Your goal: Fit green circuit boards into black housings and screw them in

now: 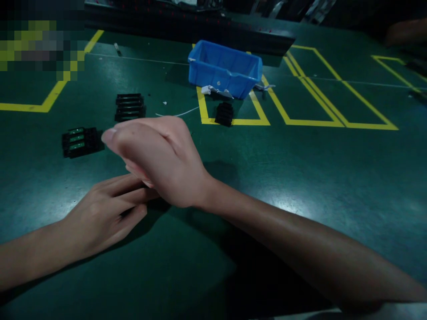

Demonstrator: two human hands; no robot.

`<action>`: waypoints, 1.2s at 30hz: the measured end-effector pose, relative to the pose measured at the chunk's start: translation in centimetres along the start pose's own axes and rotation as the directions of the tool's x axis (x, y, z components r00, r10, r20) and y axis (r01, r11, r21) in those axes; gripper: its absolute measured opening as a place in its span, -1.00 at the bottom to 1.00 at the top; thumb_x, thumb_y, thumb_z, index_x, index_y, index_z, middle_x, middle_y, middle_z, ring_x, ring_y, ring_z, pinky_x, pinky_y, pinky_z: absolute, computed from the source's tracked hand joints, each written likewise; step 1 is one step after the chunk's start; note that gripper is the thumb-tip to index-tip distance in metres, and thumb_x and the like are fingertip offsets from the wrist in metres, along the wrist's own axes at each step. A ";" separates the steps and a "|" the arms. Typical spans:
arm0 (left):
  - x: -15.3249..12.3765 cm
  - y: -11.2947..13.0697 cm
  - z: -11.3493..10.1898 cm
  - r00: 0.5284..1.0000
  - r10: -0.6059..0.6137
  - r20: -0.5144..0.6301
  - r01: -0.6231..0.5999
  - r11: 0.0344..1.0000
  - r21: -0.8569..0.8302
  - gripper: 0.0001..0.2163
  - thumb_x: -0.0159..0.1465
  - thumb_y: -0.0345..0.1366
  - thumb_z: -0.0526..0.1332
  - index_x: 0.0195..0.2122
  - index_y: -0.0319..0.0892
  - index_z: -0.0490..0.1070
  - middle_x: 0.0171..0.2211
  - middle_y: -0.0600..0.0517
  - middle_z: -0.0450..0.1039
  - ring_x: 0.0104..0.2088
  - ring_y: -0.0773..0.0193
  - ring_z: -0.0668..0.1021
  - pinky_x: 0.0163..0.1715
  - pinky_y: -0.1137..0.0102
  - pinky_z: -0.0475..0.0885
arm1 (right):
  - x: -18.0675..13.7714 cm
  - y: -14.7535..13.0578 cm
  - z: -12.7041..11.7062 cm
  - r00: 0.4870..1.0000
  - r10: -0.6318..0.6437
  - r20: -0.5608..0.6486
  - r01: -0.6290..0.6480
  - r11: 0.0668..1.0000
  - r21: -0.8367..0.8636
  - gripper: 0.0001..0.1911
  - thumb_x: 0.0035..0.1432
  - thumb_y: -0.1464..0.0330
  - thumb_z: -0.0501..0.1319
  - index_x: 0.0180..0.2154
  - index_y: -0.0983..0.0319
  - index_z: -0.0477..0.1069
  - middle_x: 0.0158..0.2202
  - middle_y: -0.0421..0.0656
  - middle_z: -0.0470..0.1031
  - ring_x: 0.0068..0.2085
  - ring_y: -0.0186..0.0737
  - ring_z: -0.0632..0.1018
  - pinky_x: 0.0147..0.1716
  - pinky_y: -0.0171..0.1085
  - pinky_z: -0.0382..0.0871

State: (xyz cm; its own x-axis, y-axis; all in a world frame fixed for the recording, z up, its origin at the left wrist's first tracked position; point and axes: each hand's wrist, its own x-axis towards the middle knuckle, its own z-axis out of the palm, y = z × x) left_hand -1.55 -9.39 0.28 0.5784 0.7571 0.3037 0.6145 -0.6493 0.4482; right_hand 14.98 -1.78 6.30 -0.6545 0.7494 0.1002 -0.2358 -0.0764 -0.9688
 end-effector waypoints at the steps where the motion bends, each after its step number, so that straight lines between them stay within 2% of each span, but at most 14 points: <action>1: 0.0 0.0 0.0 1.000 -0.002 -0.001 0.002 1.000 0.006 -0.80 0.37 -0.45 0.14 -0.03 -0.17 0.47 -0.03 -0.04 0.50 -0.05 0.16 0.56 -0.10 0.24 0.52 | 0.0 0.0 0.0 1.000 0.003 0.008 -0.003 1.000 0.010 -0.52 0.31 0.42 0.04 -0.68 0.19 0.13 -0.73 -0.29 0.07 -0.69 -0.38 0.07 -0.64 -0.30 0.04; 8: -0.3 -0.3 0.5 1.000 0.014 -0.017 -0.013 0.999 0.049 -0.70 0.37 -0.43 0.16 0.11 -0.14 0.41 0.12 -0.06 0.44 0.04 0.13 0.54 -0.04 0.22 0.54 | 0.4 -0.7 -0.3 1.000 -0.003 -0.002 0.004 0.989 0.145 -0.44 0.33 0.46 -0.05 -0.74 0.22 0.07 -0.77 -0.28 0.02 -0.72 -0.42 0.08 -0.66 -0.33 -0.02; 12: -0.2 -0.3 0.5 1.000 0.005 -0.015 -0.005 0.999 0.042 -0.69 0.38 -0.42 0.15 0.13 -0.14 0.41 0.09 -0.06 0.47 0.03 0.12 0.55 -0.06 0.20 0.54 | 0.3 -0.5 -0.3 1.000 0.008 -0.001 -0.007 0.988 0.156 -0.47 0.32 0.49 -0.04 -0.72 0.23 0.08 -0.76 -0.29 0.05 -0.72 -0.43 0.09 -0.65 -0.33 0.02; 18: -0.2 -0.3 0.3 1.000 0.000 -0.001 0.000 1.000 0.011 -0.69 0.37 -0.45 0.14 0.11 -0.14 0.41 0.07 -0.03 0.48 0.02 0.12 0.54 -0.04 0.19 0.53 | 0.0 0.0 -0.5 0.999 0.033 0.003 -0.033 0.989 0.142 -0.48 0.30 0.31 0.14 -0.69 0.22 0.11 -0.72 -0.30 0.11 -0.67 -0.42 0.13 -0.63 -0.34 0.06; 24: -0.1 -0.4 0.4 1.000 -0.008 -0.005 0.008 1.000 0.012 -0.69 0.37 -0.45 0.15 0.12 -0.14 0.41 0.08 -0.02 0.47 0.01 0.15 0.54 -0.06 0.22 0.53 | -0.1 0.3 -0.8 0.999 -0.019 0.039 0.012 0.986 0.163 -0.49 0.35 0.33 0.11 -0.66 0.23 0.13 -0.70 -0.31 0.12 -0.67 -0.44 0.11 -0.61 -0.34 0.06; 29: -0.2 -0.3 0.4 1.000 0.002 -0.001 -0.002 1.000 0.003 -0.69 0.37 -0.45 0.14 0.12 -0.15 0.41 0.09 -0.04 0.46 0.04 0.15 0.53 -0.04 0.21 0.52 | 0.1 0.2 -0.6 1.000 -0.012 0.012 0.009 0.986 0.169 -0.49 0.32 0.40 0.07 -0.69 0.23 0.10 -0.72 -0.28 0.10 -0.66 -0.41 0.13 -0.64 -0.34 0.03; 36: -0.2 -0.4 0.4 1.000 0.008 -0.014 -0.008 1.000 0.018 -0.70 0.37 -0.45 0.15 0.11 -0.14 0.41 0.08 -0.03 0.47 0.01 0.14 0.54 -0.07 0.21 0.53 | 0.0 0.5 -0.7 1.000 0.015 0.021 -0.019 0.978 0.207 -0.52 0.27 0.34 0.17 -0.68 0.24 0.14 -0.71 -0.29 0.11 -0.64 -0.42 0.16 -0.62 -0.35 0.04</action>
State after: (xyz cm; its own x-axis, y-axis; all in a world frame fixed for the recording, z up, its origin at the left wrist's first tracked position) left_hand -1.67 -9.35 -0.28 0.5761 0.7525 0.3190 0.6196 -0.6566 0.4301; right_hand 15.37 -1.33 5.67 -0.6729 0.7341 0.0908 -0.3669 -0.2247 -0.9027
